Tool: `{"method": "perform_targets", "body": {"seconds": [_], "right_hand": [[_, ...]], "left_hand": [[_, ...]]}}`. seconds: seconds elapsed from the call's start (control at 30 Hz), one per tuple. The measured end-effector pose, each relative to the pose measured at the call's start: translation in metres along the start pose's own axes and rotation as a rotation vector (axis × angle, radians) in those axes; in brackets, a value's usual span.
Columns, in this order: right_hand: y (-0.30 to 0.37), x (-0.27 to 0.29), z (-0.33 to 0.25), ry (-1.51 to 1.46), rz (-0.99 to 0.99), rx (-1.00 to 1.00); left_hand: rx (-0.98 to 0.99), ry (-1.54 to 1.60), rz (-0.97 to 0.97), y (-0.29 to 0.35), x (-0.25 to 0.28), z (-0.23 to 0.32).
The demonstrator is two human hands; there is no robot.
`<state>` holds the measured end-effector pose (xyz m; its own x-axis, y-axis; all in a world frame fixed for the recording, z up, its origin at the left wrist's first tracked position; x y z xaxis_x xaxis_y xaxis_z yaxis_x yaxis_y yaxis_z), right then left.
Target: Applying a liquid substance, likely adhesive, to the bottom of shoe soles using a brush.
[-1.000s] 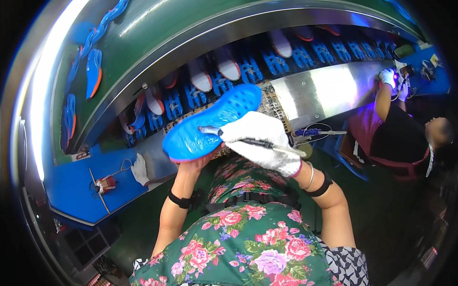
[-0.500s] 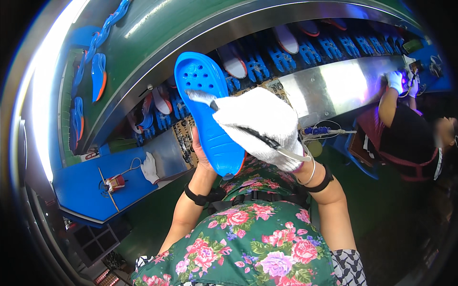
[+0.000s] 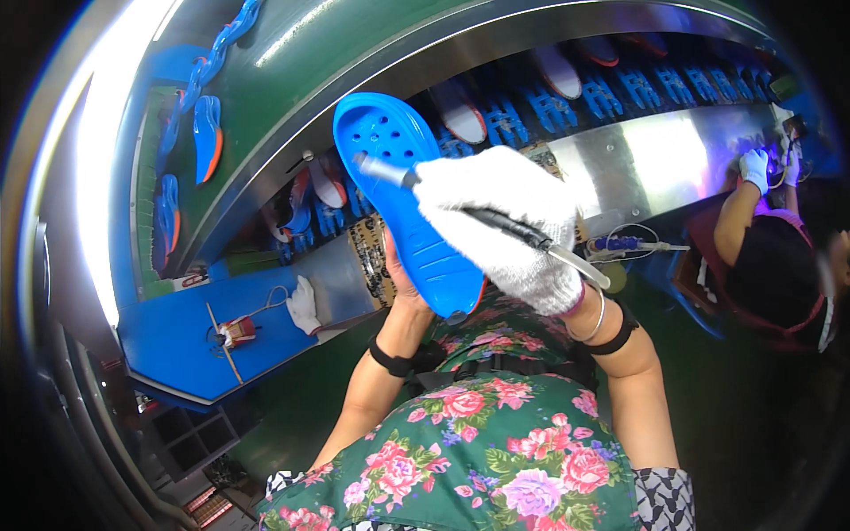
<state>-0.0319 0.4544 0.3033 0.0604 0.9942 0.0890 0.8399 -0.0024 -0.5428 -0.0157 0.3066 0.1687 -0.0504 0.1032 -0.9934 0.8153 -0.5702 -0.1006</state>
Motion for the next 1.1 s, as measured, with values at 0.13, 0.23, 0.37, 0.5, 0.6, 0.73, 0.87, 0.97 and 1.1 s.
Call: {"method": "perform_targets", "body": {"seconds": [0.13,0.23,0.37,0.5,0.6,0.73,0.87,0.97,1.1], "right_hand": [[0.007,-0.008,-0.015,0.323,-0.161,0.292],[0.016,-0.015,-0.005,0.054,-0.152,0.127],[0.019,-0.007,0.012,-0.026,0.037,0.025],[0.034,-0.024,-0.002,0.207,-0.106,0.238],[0.035,-0.017,0.006,0.016,-0.132,0.026],[0.036,-0.008,0.009,0.162,0.000,0.225],[0.055,-0.029,0.002,0.197,-0.200,0.314],[0.047,-0.015,0.021,-0.100,-0.165,0.101],[0.047,-0.014,0.010,0.192,-0.179,0.263]], "left_hand": [[-0.138,-0.549,0.311,-0.005,-0.001,0.012],[-0.176,-0.509,0.185,-0.015,-0.004,0.017],[-0.239,-0.552,0.179,-0.027,-0.016,0.020],[-0.130,-0.388,0.089,-0.033,-0.018,0.018],[-0.158,-0.311,0.002,-0.036,-0.024,0.019],[-0.281,-0.327,0.071,-0.044,-0.031,0.026],[0.001,-0.272,-0.138,-0.049,-0.025,0.029],[-0.083,-0.337,-0.061,-0.049,-0.022,0.037],[-0.095,-0.374,-0.032,-0.054,-0.027,0.042]]}}
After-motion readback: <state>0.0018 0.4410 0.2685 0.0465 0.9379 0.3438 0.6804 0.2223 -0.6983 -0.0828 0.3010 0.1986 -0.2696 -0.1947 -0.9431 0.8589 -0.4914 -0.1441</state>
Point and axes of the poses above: each hand's wrist, its own y-axis away from the middle knuckle, its own x-axis out of the back of the hand, z = x × y, the point moved 5 cm from there along -y, towards the middle knuckle
